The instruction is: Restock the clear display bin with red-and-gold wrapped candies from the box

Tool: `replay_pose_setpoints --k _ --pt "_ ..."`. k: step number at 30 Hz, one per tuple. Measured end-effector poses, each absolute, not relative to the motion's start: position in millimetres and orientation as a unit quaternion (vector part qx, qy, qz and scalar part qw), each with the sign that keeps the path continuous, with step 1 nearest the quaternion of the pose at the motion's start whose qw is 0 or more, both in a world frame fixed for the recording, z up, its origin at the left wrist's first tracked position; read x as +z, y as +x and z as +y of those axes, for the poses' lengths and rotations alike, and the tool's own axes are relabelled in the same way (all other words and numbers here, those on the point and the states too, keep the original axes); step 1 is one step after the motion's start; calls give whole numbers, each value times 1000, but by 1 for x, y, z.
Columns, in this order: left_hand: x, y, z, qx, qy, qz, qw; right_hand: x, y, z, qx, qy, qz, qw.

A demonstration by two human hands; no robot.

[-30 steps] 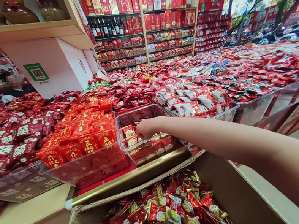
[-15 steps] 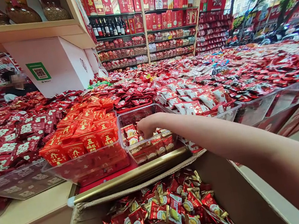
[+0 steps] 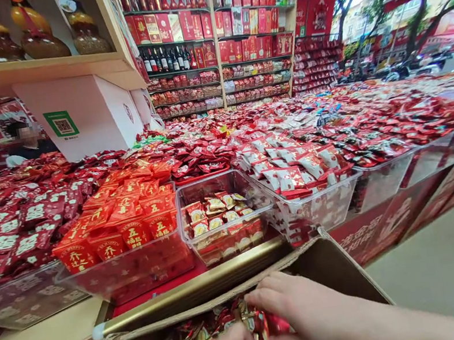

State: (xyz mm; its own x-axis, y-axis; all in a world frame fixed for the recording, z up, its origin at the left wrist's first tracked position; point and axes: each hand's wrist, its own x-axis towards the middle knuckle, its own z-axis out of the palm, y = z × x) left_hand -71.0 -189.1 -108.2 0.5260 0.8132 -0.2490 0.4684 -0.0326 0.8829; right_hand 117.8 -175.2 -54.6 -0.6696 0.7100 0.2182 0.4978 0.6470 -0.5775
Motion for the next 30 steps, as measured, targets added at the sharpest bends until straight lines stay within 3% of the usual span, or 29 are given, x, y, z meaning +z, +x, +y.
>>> replay_pose_setpoints --k 3,5,11,18,22,30 --pt "-78 -64 -192 252 673 469 512 -70 121 -169 419 -394 -777 255" --pt "-70 -59 -190 291 658 491 492 -74 120 -161 472 -417 -719 293" --pt "-74 -47 -183 352 528 482 605 -76 114 -156 460 -443 -666 386" --pt "-68 -37 -184 430 479 505 575 -72 110 -163 548 -385 -577 468" --pt "-63 -35 -182 474 446 487 583 -68 114 -163 609 -323 -546 476" --pt "-72 -39 -187 473 418 527 568 -72 112 -160 606 -377 -546 438"
